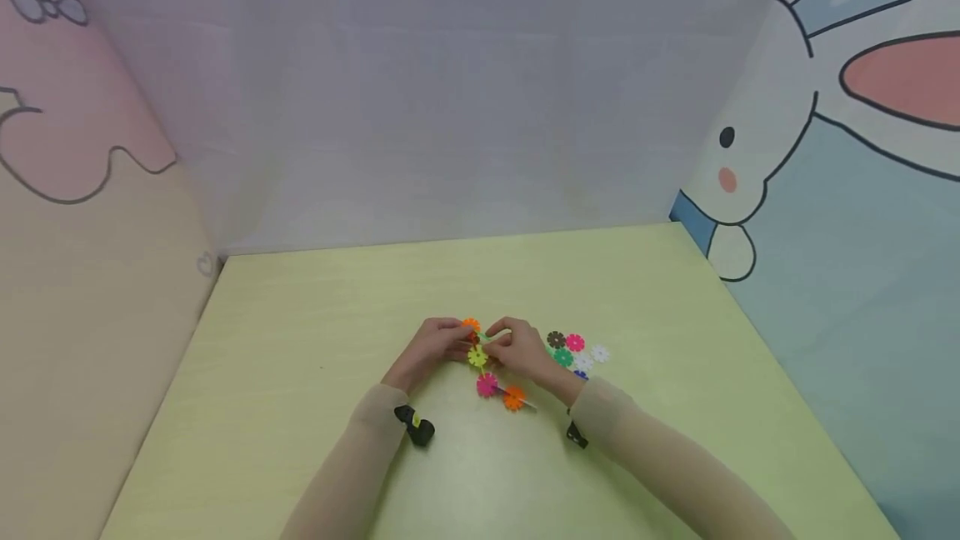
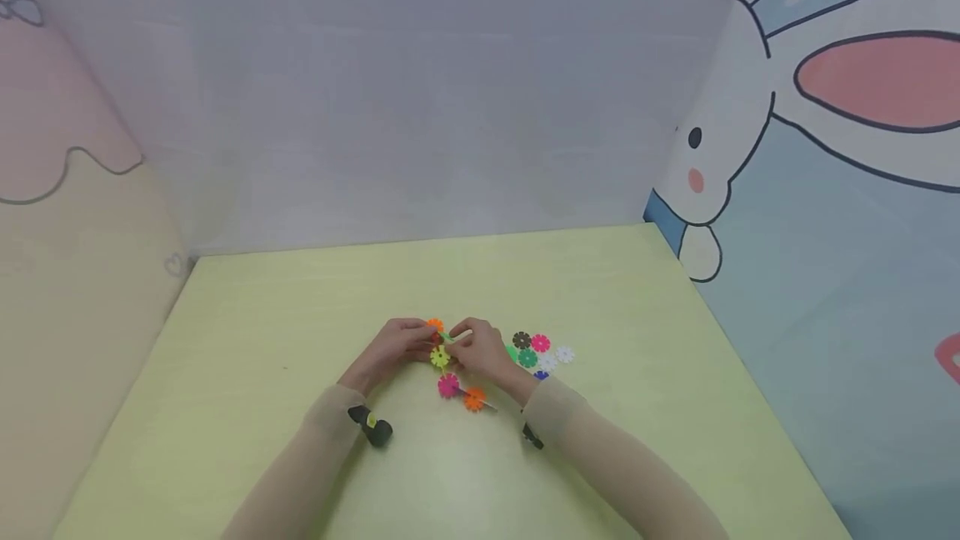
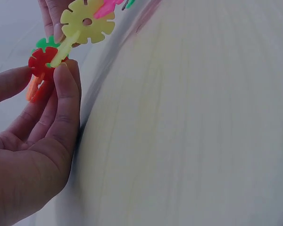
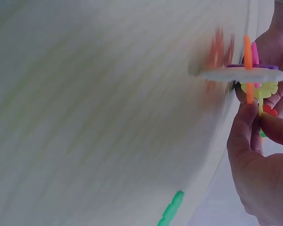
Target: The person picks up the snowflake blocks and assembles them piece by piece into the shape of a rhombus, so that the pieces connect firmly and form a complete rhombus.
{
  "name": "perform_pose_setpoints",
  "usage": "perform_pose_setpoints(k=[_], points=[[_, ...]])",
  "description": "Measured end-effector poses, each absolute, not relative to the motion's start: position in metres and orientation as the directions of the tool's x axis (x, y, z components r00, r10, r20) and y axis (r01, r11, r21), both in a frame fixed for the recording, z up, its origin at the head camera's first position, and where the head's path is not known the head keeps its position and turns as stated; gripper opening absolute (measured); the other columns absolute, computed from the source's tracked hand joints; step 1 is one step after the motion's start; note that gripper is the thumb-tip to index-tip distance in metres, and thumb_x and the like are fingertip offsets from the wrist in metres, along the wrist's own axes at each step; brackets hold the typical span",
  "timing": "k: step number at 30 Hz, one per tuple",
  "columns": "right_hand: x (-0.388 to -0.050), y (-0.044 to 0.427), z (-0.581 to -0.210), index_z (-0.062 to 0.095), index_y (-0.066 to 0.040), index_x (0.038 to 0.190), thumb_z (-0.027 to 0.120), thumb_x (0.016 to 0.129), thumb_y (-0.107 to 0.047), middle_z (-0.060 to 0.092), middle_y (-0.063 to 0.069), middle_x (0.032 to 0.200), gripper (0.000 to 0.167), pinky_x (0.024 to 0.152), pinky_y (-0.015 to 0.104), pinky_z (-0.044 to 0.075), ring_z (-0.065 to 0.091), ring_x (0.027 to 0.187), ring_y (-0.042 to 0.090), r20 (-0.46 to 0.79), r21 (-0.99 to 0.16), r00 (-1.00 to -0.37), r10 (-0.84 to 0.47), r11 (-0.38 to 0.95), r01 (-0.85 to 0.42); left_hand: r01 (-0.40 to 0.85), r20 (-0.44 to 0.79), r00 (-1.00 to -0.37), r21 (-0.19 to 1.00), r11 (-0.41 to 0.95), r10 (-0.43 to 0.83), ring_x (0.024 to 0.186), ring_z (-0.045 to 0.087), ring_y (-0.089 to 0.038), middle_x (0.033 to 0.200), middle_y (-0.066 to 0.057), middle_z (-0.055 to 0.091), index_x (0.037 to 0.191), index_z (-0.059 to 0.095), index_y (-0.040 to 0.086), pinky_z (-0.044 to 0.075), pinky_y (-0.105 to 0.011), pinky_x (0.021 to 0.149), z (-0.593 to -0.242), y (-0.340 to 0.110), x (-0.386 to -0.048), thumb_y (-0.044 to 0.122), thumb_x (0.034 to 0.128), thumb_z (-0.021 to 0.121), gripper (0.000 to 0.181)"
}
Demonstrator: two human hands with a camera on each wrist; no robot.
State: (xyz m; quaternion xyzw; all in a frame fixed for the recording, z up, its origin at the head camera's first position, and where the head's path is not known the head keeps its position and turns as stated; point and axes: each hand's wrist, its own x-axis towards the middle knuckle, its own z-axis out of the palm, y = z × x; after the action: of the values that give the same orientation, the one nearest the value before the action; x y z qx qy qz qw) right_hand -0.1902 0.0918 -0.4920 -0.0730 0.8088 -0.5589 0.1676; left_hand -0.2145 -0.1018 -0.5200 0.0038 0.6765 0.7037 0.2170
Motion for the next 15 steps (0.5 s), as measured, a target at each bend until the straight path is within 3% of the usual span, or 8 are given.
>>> perform_pose_setpoints(k=[15], points=[[-0.1893, 0.0947, -0.4898, 0.058, 0.001, 0.108, 0.065, 0.090, -0.006, 0.070, 0.008, 0.079, 0.021, 0.061, 0.036, 0.055, 0.068, 0.067, 0.026, -0.185, -0.934, -0.921, -0.343, 0.354, 0.057, -0.338, -0.325, -0.873, 0.941, 0.029, 0.365, 0.078, 0.068, -0.025, 0.093, -0.019, 0.069, 0.099, 0.069, -0.009, 0.054, -0.037, 0.073, -0.5150, -0.1066, -0.2169, 0.018, 0.0906, 0.067, 0.028]])
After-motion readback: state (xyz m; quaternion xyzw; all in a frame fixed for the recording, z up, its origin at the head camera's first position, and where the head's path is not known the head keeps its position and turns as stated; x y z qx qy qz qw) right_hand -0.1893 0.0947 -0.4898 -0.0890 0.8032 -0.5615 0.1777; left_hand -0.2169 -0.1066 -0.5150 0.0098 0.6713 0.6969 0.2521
